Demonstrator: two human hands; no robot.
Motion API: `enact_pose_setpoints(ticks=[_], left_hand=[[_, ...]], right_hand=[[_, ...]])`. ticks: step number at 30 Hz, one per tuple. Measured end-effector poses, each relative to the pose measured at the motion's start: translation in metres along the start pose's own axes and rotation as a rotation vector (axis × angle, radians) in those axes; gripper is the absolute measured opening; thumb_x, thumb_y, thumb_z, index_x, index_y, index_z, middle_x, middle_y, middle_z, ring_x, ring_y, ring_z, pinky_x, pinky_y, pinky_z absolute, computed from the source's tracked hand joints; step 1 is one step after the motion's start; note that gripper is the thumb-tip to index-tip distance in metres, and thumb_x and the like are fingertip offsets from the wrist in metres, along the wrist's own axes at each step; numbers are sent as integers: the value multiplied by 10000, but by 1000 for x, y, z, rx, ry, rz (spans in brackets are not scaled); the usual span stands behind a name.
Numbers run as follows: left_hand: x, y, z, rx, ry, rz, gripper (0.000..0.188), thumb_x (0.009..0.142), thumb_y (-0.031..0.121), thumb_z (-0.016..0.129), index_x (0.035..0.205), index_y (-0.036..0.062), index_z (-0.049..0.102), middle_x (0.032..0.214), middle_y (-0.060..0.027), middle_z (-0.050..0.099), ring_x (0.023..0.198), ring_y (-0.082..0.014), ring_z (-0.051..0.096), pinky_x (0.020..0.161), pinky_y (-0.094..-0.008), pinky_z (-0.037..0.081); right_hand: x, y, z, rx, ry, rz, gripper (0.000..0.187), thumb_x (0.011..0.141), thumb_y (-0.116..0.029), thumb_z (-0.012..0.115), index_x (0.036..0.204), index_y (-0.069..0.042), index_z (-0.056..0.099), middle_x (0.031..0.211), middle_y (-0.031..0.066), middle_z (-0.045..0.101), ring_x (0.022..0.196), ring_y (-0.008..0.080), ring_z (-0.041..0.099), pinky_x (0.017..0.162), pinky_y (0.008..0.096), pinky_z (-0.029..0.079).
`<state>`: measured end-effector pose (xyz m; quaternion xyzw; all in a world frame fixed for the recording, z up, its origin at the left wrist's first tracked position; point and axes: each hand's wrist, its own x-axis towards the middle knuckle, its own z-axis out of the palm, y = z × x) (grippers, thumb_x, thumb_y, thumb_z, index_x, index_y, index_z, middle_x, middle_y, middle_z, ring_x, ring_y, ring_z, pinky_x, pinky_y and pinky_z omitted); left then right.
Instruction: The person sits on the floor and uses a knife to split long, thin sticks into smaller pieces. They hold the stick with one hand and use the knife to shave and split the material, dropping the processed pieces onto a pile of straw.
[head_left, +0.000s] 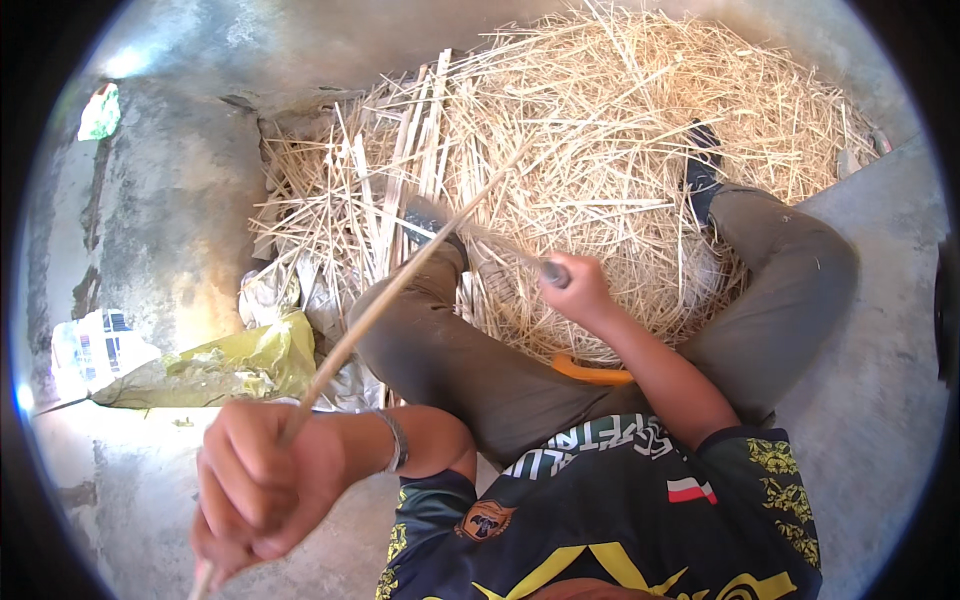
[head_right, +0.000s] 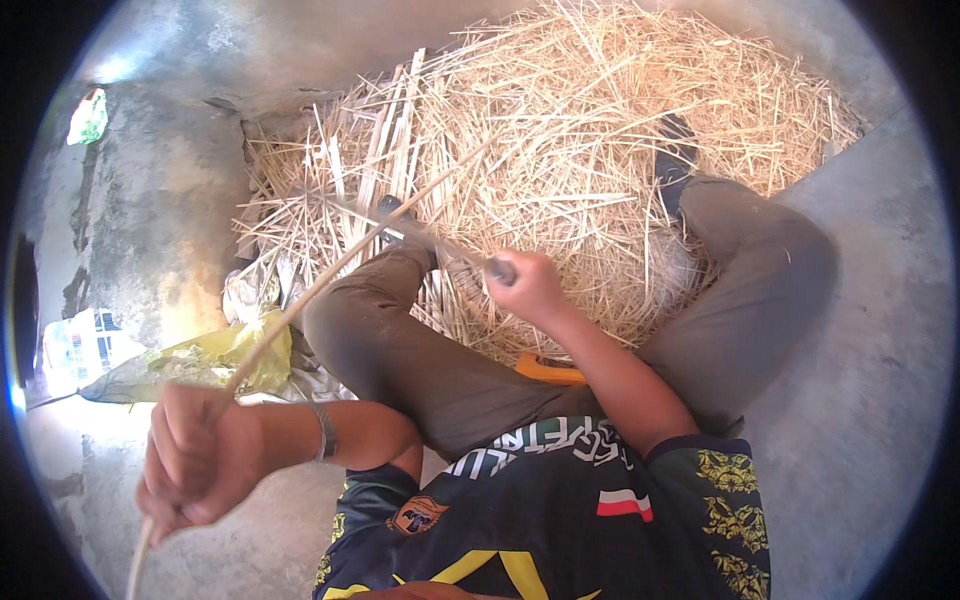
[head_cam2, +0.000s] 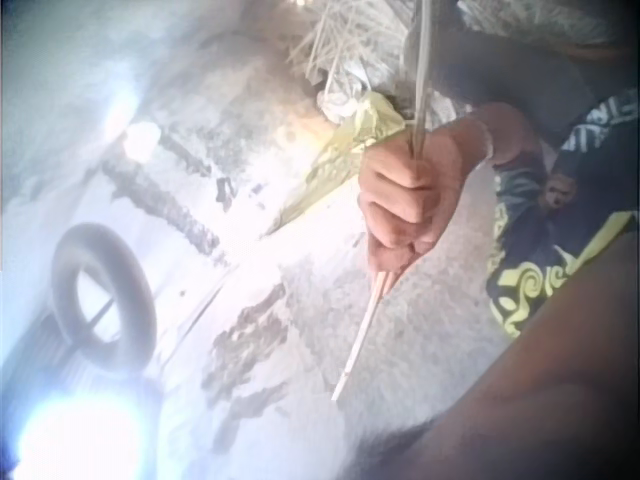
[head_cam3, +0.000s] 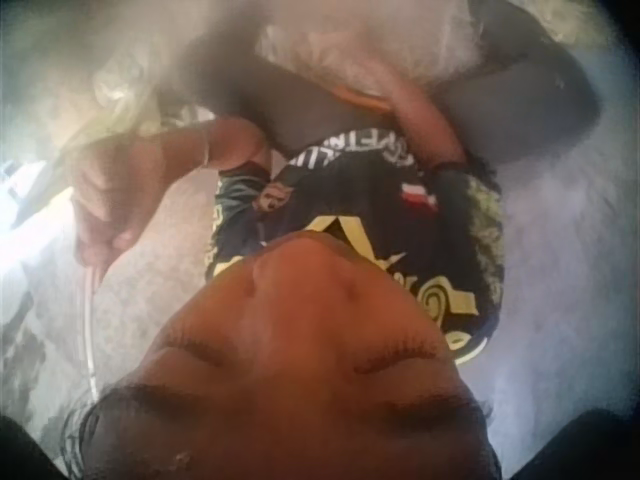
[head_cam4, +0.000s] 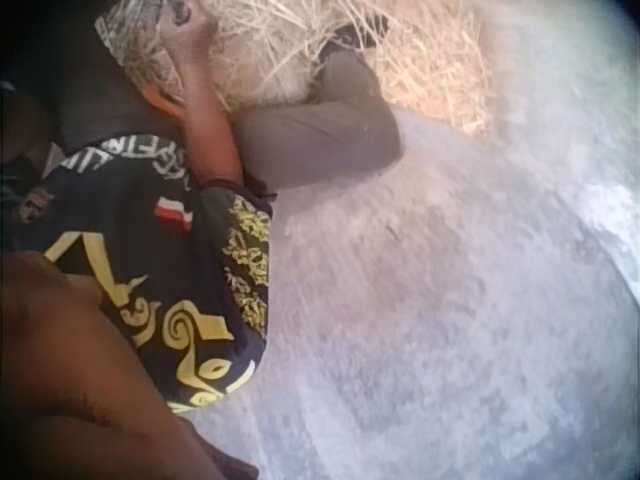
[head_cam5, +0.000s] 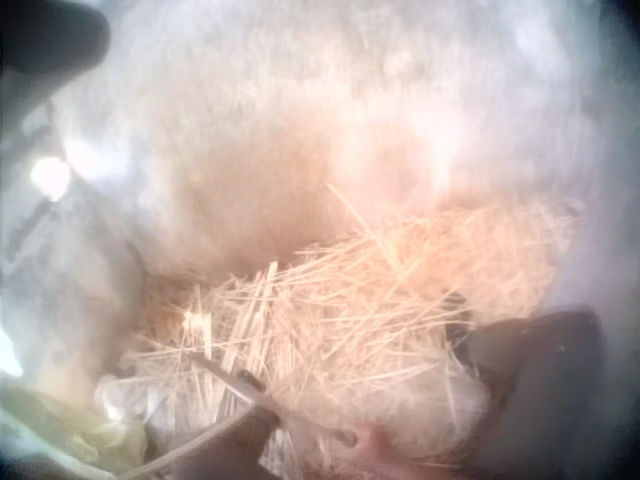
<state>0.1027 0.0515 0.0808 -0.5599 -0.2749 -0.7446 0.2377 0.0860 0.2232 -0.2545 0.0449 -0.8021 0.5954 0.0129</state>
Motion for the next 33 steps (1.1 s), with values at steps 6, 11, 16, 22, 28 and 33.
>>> enact_pose_setpoints(ticks=[6,11,16,22,28,33], left_hand=[[0,4,21,12,23,-47,442,1030,329,572,621,188,483,448,137,273,360,36,212,394,-186,89],[2,25,20,-11,-65,173,368,1020,302,575,678,180,516,527,134,389,414,44,304,413,-177,181],[8,34,44,-523,71,566,265,945,60,579,754,229,507,643,176,509,507,81,415,449,-145,248],[6,24,50,-518,-83,538,333,891,-77,523,764,229,543,662,173,449,528,81,390,448,-146,199],[6,41,45,-475,-68,394,358,900,-84,502,728,231,499,641,164,427,524,77,393,445,-148,194],[2,37,48,-458,-44,407,339,937,-53,493,705,193,486,608,148,449,510,68,429,434,-149,207]], right_hand=[[4,5,-14,-10,44,623,189,926,-216,643,808,-70,661,608,22,580,495,112,531,465,300,433],[11,-16,-3,-122,117,-9,188,886,-235,681,780,-82,658,562,29,560,449,134,520,466,317,444],[23,23,-32,0,258,578,215,892,-211,664,727,-85,611,552,25,557,494,117,554,497,325,460],[17,-5,-26,117,284,453,217,910,-168,632,717,-78,586,593,4,553,485,106,484,464,314,409],[11,46,-43,166,405,429,161,885,-154,671,800,-22,636,599,37,580,499,128,524,473,338,410],[16,65,-42,230,629,822,212,852,-185,678,733,-15,635,619,80,626,544,191,592,554,376,459]])
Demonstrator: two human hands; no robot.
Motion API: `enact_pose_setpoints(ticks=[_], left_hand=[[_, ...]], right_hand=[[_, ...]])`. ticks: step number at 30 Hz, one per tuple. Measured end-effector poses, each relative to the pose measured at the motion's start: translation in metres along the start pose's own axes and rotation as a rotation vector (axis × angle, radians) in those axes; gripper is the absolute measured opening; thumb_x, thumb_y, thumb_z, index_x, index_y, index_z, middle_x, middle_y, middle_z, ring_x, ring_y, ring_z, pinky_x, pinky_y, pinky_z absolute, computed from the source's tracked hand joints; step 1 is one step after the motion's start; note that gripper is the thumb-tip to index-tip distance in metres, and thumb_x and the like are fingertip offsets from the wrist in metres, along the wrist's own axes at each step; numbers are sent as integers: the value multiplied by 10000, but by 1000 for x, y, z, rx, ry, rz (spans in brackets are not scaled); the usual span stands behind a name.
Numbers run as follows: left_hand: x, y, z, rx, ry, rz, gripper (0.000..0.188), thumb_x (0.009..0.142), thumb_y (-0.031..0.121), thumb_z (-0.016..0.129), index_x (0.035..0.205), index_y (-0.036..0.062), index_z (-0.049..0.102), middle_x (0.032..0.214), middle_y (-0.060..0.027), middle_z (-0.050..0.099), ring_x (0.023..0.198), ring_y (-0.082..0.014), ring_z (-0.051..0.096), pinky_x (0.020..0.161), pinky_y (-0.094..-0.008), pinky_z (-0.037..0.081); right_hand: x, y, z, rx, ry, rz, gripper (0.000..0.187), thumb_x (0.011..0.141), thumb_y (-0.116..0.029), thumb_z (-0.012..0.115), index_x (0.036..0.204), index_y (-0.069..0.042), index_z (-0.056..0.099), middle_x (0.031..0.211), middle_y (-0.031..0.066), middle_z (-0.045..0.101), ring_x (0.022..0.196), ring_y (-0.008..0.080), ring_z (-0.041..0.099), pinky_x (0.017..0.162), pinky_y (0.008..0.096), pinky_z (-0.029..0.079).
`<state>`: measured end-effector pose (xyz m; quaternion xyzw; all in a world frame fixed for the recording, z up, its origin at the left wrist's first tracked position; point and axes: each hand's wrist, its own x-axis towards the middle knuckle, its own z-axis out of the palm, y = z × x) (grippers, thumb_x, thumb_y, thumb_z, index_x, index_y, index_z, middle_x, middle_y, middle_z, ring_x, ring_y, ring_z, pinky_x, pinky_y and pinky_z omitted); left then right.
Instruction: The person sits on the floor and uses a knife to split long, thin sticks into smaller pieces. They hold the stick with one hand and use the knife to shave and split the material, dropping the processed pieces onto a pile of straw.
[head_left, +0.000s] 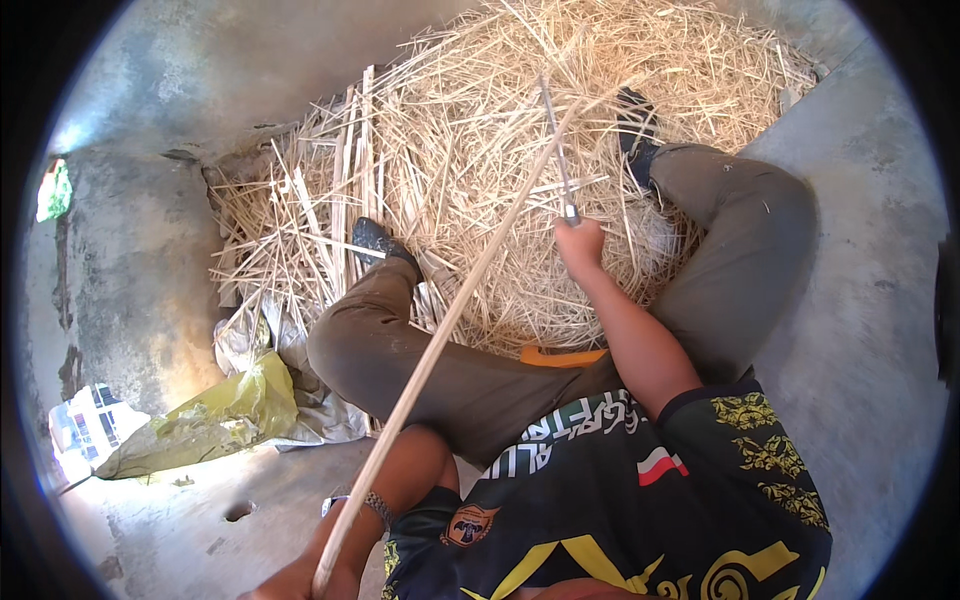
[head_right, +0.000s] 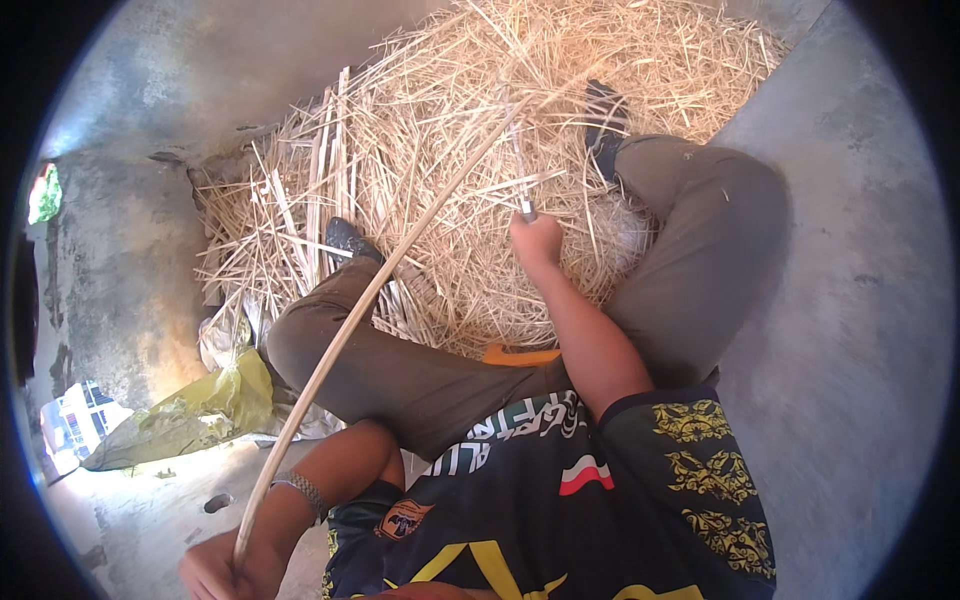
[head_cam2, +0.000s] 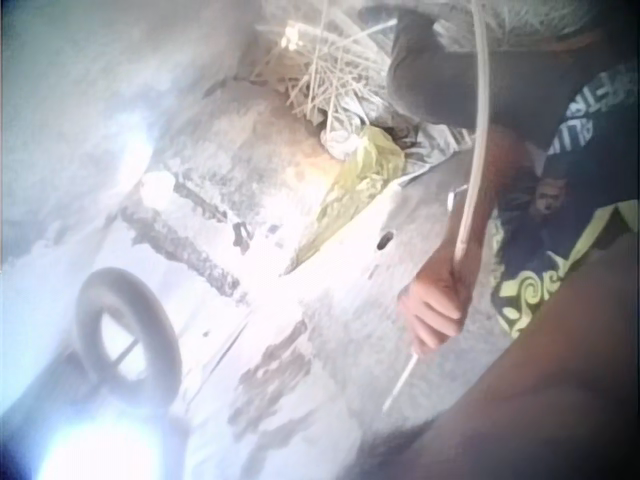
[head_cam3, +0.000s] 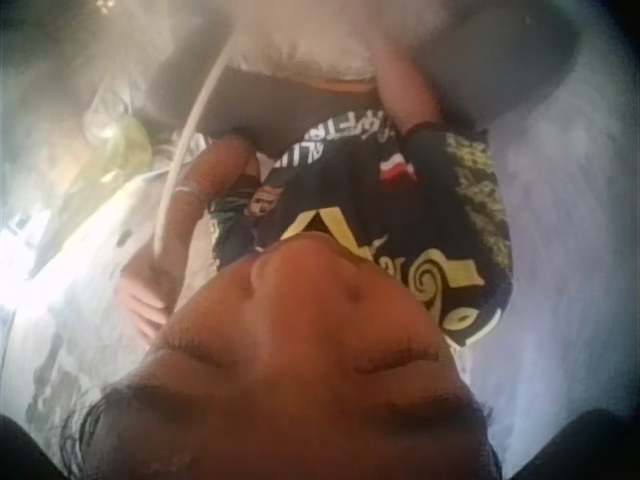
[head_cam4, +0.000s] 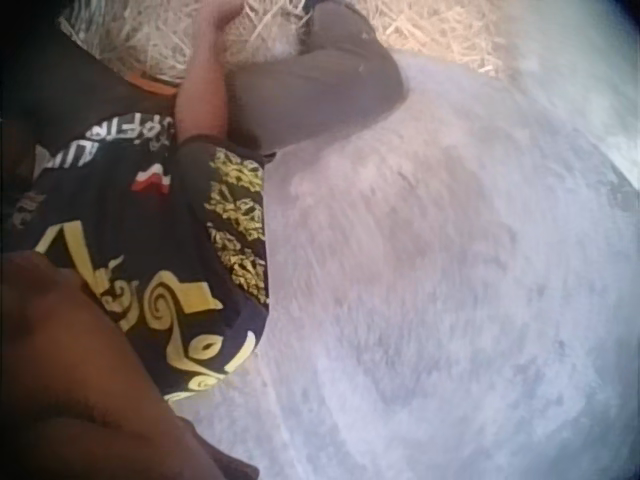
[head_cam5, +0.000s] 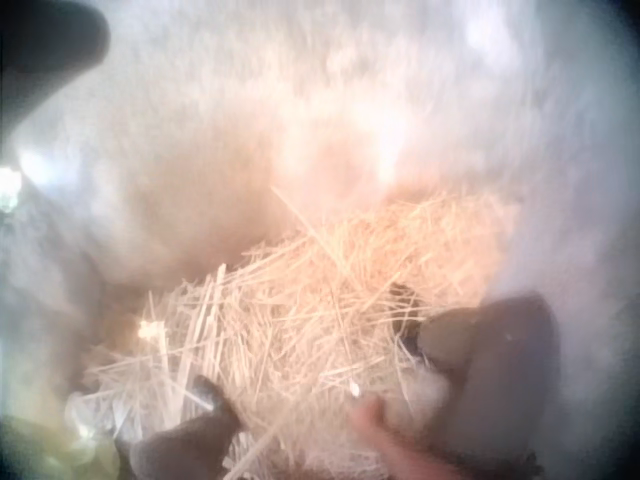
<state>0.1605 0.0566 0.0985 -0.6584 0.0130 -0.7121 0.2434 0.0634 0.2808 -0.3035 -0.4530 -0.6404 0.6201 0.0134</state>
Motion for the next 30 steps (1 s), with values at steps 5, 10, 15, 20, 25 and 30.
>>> enact_pose_setpoints(ticks=[5,10,15,20,25,30], left_hand=[[-8,-9,-13,50,19,31,240,988,98,549,752,138,552,603,114,496,472,25,426,428,-170,228],[-2,7,-11,392,62,-317,285,1015,246,533,742,165,550,616,106,432,477,3,351,453,-204,218],[2,18,-15,687,47,-517,371,1042,395,518,732,192,548,629,98,368,482,-19,275,479,-239,207],[-10,1,-66,805,179,-546,543,1074,568,318,659,222,258,596,62,264,464,-51,153,447,-281,153],[-38,-22,-140,1199,337,-630,552,976,675,439,686,217,333,575,61,185,506,-94,103,436,-277,110],[-32,-14,-144,1217,388,-599,569,979,686,424,689,213,297,567,62,175,508,-91,96,444,-279,102]], right_hand=[[-8,-6,26,-72,-246,-208,243,844,-204,699,692,-32,621,590,51,591,511,175,537,539,378,427],[-14,1,16,-227,-308,83,171,851,-163,674,847,0,623,637,54,589,515,146,525,488,347,412],[-9,16,11,-240,-303,128,177,830,-129,671,873,31,611,659,67,582,473,146,517,409,333,408],[-19,16,29,-209,-376,177,225,907,-192,634,898,33,632,674,82,603,498,161,554,455,350,448],[-33,-2,32,-173,-410,-69,232,877,-206,660,734,-28,619,594,36,564,484,150,537,473,367,437],[-96,-56,29,-2,-638,-426,268,848,-190,696,648,-53,583,563,0,534,485,97,506,485,322,399]])
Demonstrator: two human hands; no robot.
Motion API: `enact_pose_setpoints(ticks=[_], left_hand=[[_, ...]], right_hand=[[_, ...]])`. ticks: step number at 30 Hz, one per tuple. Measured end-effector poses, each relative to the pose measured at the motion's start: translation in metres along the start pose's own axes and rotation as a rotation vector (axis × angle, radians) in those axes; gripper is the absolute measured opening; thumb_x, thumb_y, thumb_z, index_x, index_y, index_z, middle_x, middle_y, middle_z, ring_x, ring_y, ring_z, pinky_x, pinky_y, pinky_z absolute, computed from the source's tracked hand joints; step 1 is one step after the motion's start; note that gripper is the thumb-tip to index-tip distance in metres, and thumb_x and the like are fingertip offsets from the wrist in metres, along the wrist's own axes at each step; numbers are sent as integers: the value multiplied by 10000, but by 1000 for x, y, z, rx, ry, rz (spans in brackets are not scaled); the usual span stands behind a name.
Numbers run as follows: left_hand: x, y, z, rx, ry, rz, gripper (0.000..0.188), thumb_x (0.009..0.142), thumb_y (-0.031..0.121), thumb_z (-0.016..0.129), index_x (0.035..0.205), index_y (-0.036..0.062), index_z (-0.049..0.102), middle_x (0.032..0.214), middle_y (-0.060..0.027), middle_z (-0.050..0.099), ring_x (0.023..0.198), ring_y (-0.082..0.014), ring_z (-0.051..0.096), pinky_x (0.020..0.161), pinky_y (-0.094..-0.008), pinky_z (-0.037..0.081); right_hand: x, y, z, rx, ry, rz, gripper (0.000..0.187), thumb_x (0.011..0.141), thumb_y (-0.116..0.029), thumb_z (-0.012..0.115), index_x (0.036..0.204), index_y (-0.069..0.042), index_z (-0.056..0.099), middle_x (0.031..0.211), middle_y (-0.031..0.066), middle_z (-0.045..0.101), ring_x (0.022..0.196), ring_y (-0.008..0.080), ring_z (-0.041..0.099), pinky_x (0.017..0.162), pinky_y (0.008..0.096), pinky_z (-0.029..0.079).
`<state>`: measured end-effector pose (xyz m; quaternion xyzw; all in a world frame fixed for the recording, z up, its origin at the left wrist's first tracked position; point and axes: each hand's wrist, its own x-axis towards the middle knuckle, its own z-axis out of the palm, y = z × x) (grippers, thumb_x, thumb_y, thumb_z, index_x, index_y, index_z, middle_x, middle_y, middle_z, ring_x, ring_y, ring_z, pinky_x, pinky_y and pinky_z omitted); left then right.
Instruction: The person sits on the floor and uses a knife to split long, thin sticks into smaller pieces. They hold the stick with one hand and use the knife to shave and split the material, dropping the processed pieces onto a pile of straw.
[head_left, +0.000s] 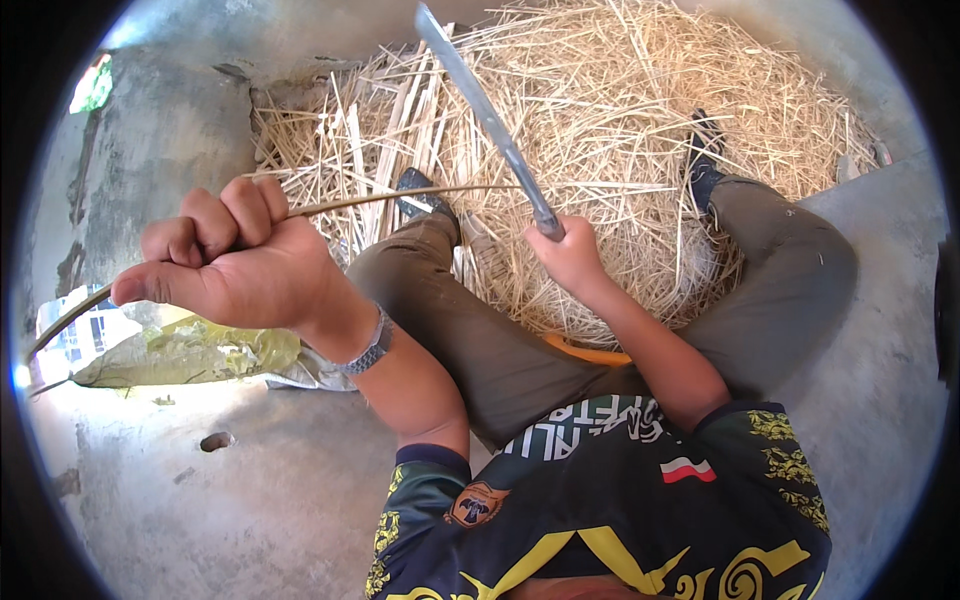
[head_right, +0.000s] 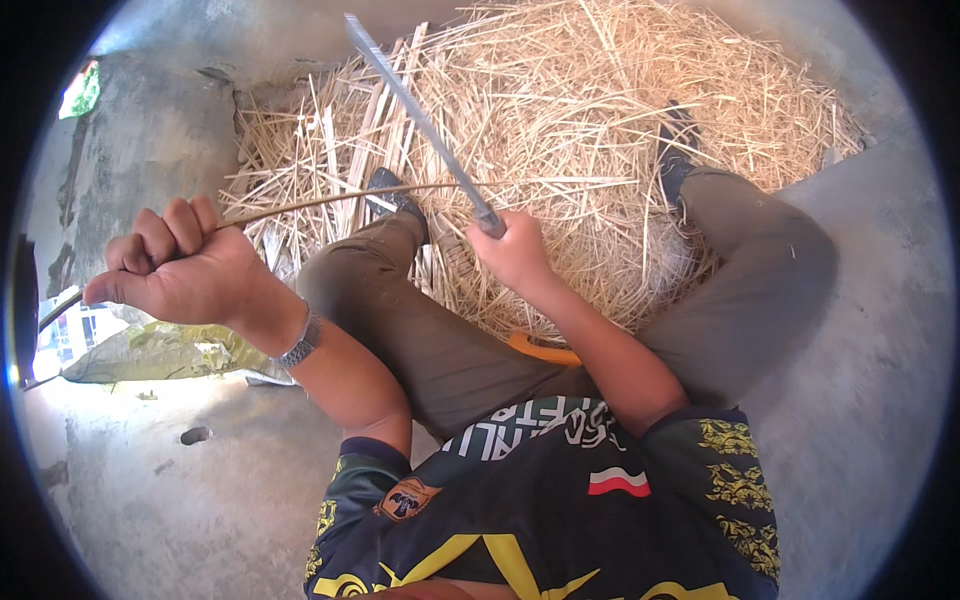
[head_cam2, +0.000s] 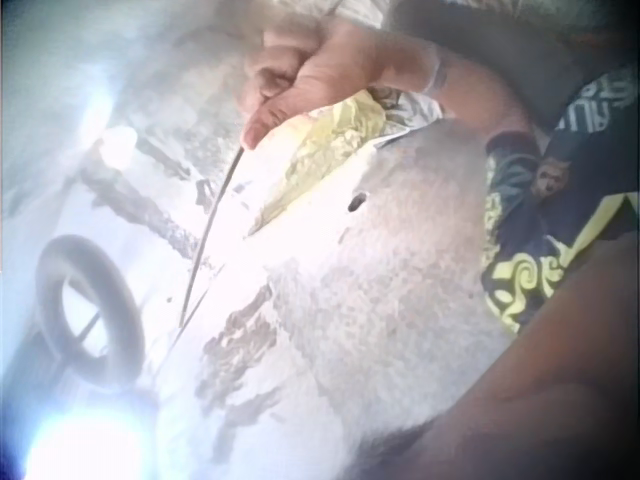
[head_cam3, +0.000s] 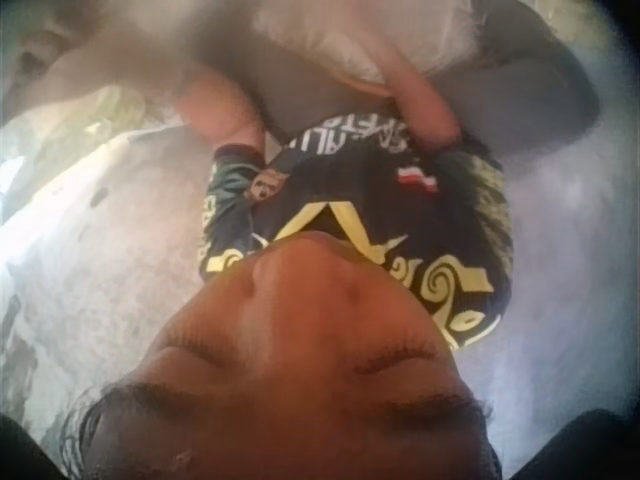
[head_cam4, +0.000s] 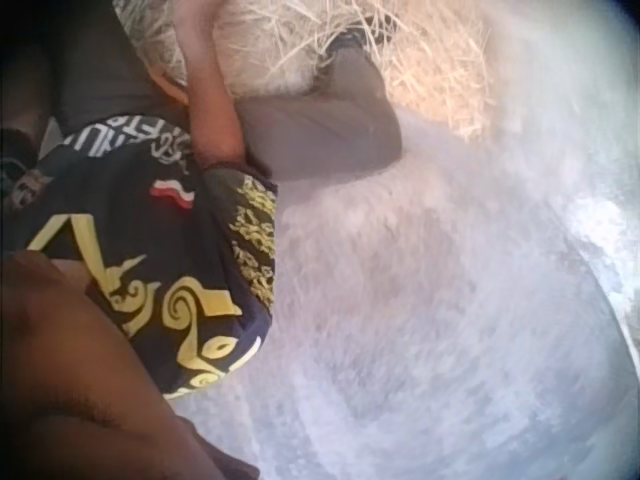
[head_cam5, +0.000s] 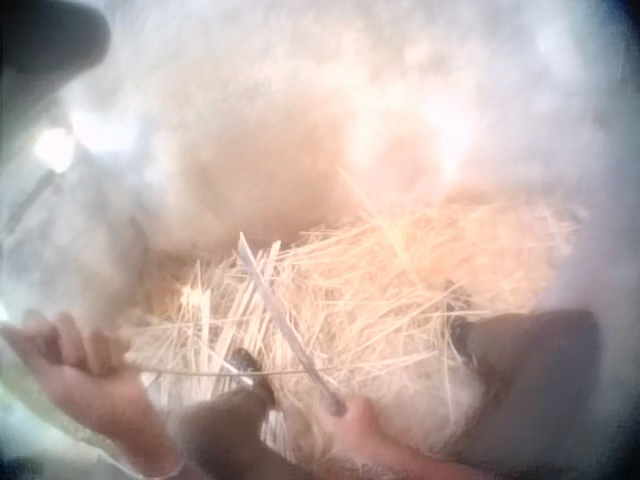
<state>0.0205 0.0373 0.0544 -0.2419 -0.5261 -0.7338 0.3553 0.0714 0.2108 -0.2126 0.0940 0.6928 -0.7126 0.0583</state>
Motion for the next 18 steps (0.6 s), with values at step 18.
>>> enact_pose_setpoints(ticks=[18], left_hand=[[-11,-6,23,142,-30,57,592,997,694,370,687,206,244,545,60,156,470,-83,90,437,-274,82]], right_hand=[[-28,-6,2,-239,-41,28,255,898,-151,633,686,-15,598,546,51,549,500,109,497,497,323,397]])
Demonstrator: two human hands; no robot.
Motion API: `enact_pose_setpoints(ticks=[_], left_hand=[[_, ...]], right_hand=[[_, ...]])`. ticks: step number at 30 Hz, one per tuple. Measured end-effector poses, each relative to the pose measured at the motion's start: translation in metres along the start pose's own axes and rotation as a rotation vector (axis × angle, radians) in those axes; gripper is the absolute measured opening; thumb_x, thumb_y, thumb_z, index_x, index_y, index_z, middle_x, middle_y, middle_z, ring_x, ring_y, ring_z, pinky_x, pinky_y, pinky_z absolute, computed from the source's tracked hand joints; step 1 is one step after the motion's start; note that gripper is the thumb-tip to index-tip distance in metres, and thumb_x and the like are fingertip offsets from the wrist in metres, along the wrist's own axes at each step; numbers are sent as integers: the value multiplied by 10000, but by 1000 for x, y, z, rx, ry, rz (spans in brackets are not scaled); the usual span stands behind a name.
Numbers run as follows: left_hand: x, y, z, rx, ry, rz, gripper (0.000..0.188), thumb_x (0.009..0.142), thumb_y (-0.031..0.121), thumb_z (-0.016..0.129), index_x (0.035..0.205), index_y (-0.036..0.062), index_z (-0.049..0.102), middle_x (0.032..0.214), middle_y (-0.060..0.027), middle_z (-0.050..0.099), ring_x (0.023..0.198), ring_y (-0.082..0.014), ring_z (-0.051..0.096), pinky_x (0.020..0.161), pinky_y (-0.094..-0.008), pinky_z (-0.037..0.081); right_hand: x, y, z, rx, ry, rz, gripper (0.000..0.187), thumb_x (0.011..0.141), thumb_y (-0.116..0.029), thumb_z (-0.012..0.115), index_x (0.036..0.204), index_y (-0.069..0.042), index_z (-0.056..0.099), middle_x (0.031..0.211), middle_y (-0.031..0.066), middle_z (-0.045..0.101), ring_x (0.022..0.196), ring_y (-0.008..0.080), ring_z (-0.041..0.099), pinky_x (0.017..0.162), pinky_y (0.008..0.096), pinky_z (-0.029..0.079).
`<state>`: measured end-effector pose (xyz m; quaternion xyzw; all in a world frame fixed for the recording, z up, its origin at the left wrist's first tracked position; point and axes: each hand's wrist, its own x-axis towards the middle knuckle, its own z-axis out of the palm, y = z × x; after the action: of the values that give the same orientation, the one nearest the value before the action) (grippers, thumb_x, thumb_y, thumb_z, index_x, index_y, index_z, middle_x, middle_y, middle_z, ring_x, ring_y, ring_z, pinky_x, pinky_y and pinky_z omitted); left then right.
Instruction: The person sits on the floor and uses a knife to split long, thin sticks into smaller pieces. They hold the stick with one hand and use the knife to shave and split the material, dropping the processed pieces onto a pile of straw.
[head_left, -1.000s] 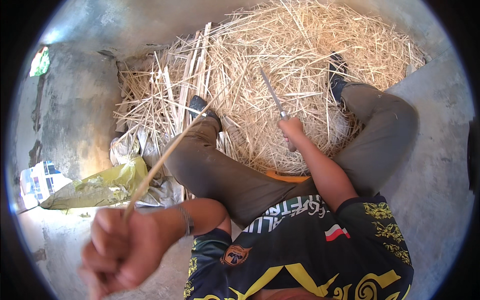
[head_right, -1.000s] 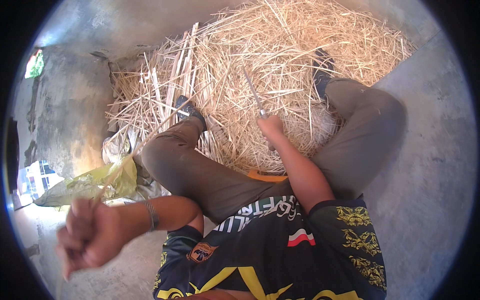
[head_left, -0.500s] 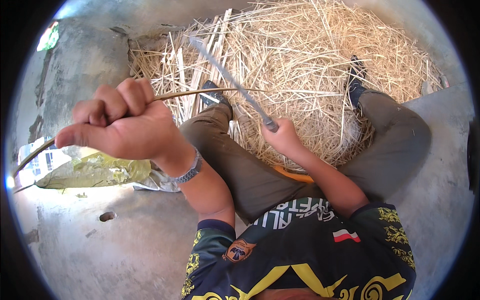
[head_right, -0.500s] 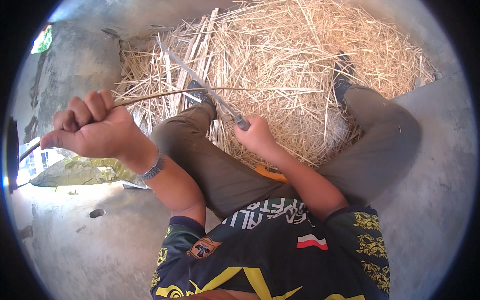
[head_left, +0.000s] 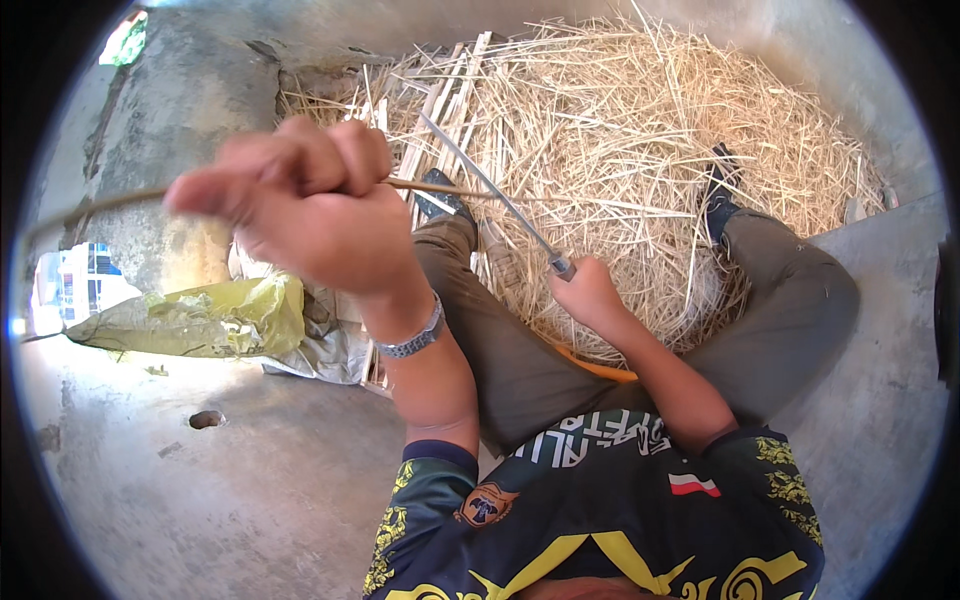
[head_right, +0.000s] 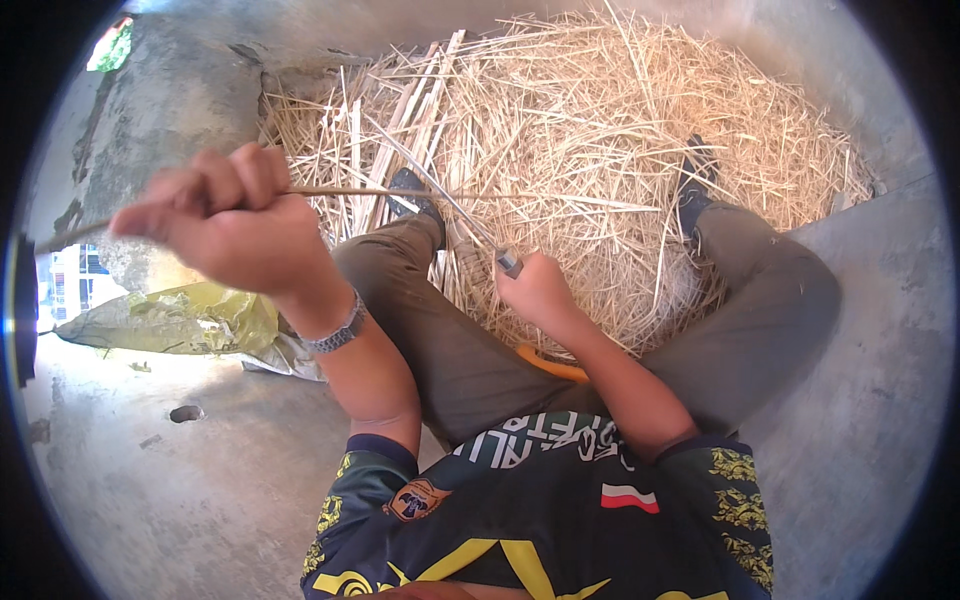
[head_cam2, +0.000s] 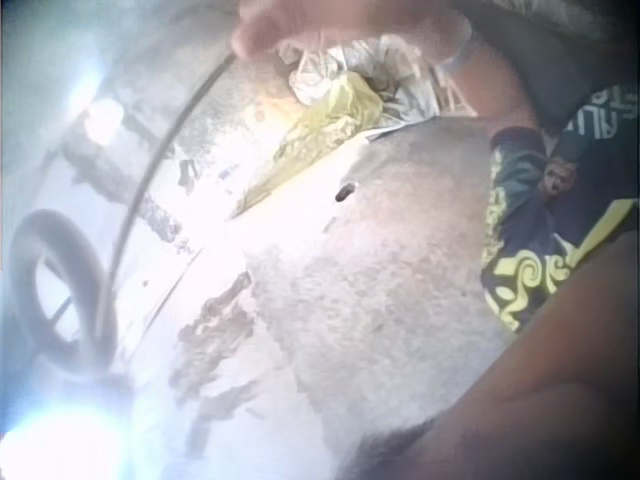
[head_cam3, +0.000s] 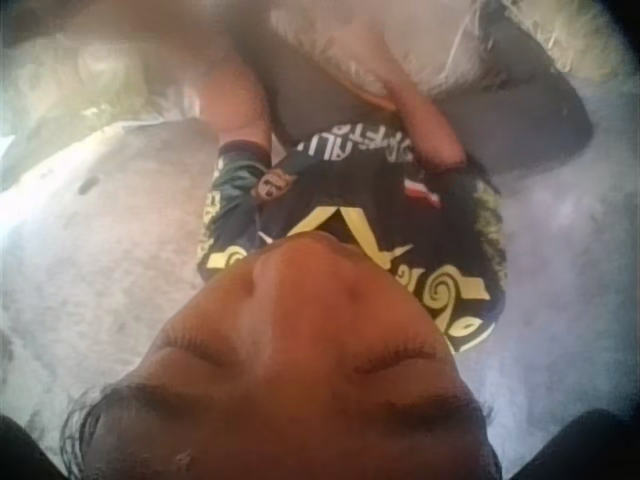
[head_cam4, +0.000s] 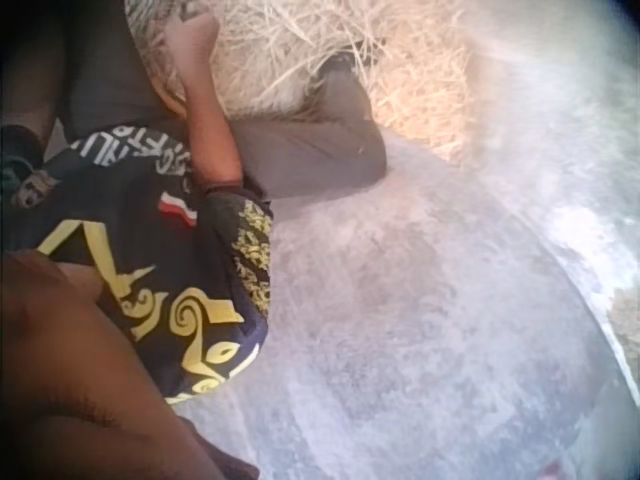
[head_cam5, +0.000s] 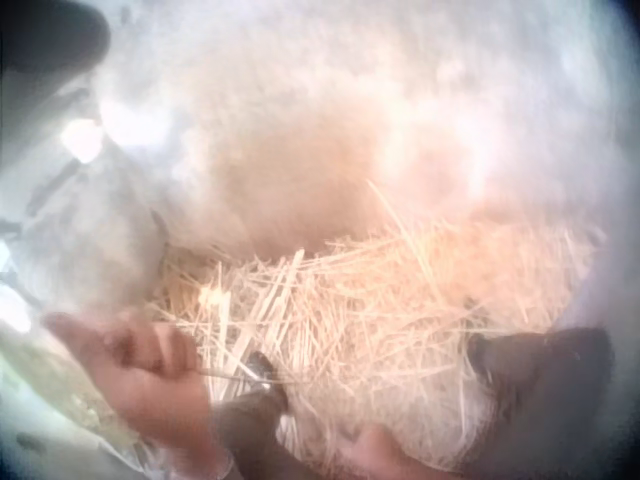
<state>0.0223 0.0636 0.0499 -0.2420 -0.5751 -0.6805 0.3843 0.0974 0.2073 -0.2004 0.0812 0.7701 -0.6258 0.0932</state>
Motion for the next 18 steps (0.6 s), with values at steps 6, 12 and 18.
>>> enact_pose_setpoints(ticks=[6,12,18], left_hand=[[1,-2,-10,-148,58,-52,608,992,696,389,682,194,241,535,46,171,451,-85,122,430,-274,88],[1,-7,9,-102,44,37,612,1002,691,362,691,177,242,533,48,167,440,-89,107,404,-284,80],[0,-4,35,-96,147,15,602,1013,675,353,695,170,278,531,34,173,423,-79,131,375,-289,101]], right_hand=[[-3,-22,-14,-217,66,-8,261,855,-186,659,675,-4,608,544,70,569,478,163,515,501,350,414],[-1,-7,-1,11,62,-68,270,843,-213,662,685,3,623,561,88,592,487,185,537,519,377,442],[9,8,-10,-128,61,125,295,868,-220,657,672,-6,601,561,70,577,499,141,472,520,366,420]])
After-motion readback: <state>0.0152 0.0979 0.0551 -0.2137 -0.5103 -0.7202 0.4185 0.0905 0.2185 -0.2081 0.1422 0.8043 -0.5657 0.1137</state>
